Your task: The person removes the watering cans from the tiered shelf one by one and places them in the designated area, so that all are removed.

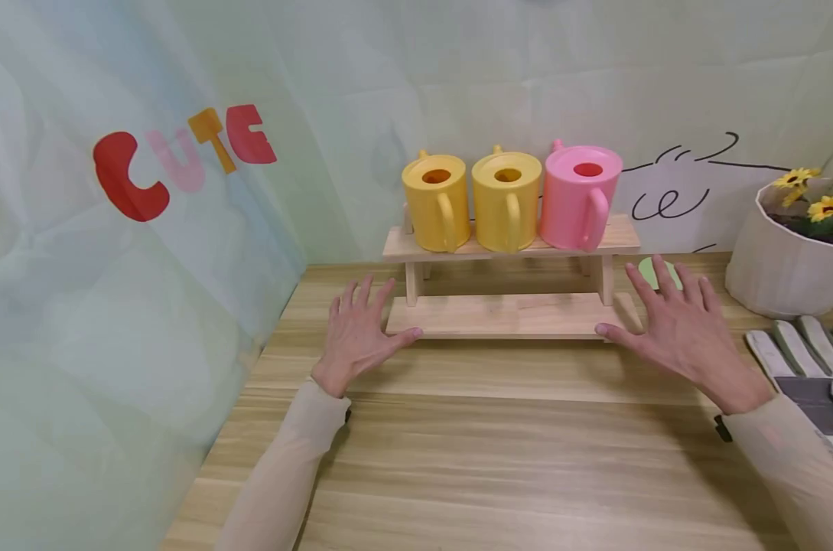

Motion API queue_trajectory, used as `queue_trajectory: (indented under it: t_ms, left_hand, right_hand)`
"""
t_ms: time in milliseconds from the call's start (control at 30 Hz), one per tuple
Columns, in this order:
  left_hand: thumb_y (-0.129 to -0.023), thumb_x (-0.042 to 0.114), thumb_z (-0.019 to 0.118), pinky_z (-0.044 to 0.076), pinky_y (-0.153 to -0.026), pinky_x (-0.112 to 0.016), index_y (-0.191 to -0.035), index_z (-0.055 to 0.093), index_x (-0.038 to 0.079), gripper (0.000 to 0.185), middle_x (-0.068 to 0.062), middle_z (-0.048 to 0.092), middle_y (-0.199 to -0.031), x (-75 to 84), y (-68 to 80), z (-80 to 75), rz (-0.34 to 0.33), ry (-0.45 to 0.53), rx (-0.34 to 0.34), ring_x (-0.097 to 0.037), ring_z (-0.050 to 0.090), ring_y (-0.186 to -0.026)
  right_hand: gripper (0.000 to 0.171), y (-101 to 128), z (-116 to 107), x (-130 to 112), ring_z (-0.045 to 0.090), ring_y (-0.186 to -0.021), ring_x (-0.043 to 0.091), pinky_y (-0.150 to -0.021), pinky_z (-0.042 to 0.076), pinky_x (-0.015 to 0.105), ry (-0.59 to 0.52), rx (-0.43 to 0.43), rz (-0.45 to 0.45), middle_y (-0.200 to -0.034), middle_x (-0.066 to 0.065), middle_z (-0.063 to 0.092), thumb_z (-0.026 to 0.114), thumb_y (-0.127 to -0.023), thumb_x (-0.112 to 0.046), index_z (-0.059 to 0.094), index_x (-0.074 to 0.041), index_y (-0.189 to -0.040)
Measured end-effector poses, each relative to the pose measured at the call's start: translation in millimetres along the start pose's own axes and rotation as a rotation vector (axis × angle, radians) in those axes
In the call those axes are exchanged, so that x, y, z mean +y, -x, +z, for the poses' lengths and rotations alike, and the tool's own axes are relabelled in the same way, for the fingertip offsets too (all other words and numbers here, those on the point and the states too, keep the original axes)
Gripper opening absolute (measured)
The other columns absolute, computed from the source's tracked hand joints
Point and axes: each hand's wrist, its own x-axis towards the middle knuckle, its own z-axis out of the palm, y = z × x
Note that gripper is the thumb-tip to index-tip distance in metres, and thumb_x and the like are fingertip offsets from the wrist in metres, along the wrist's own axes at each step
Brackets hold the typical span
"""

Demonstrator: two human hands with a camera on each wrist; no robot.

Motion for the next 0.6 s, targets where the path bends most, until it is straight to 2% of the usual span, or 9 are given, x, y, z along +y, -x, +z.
queue_trajectory:
  t_ms: [133,300,467,600]
  left_hand:
    - [-0.088,0.082,0.064,0.036,-0.122,-0.078,-0.169,0.040,0.021,0.104,-0.024,0.036,-0.174,-0.2,-0.2,-0.4,-0.009,0.010,0.013,-0.055,0.037,-0.156]
    - [-0.086,0.080,0.070,0.050,-0.108,-0.071,-0.169,0.040,0.021,0.106,-0.024,0.041,-0.170,-1.2,0.1,-0.5,-0.023,0.039,0.004,-0.052,0.049,-0.146]
    - [-0.086,0.078,0.074,0.054,-0.107,-0.068,-0.171,0.035,0.023,0.108,-0.023,0.044,-0.167,-2.0,-0.6,0.4,-0.058,0.135,-0.045,-0.049,0.050,-0.146]
    - [-0.086,0.074,0.077,0.050,-0.114,-0.071,-0.172,0.032,0.021,0.110,-0.024,0.042,-0.168,-2.8,-1.7,1.4,-0.104,0.241,-0.079,-0.048,0.046,-0.152]
  right_hand:
    - [0.116,1.5,-1.2,-1.8,0.018,-0.159,0.064,-0.127,0.011,0.082,-0.014,0.021,0.000,-0.176,0.036,0.016,0.058,-0.094,-0.084,0.024,-0.006,-0.173]
    - [0.114,5.2,-2.5,-5.1,0.023,-0.156,0.064,-0.126,0.016,0.082,-0.052,0.070,0.008,-0.173,0.037,0.024,0.065,-0.091,-0.081,0.034,-0.002,-0.168]
    - [0.111,9.3,-5.6,-9.7,0.027,-0.151,0.065,-0.122,0.021,0.083,-0.132,0.114,0.040,-0.168,0.037,0.031,0.071,-0.092,-0.074,0.039,0.004,-0.163]
    - [0.100,11.3,-8.2,-13.6,0.033,-0.145,0.064,-0.119,0.027,0.081,-0.195,0.170,0.057,-0.160,0.039,0.039,0.077,-0.092,-0.064,0.044,0.004,-0.157]
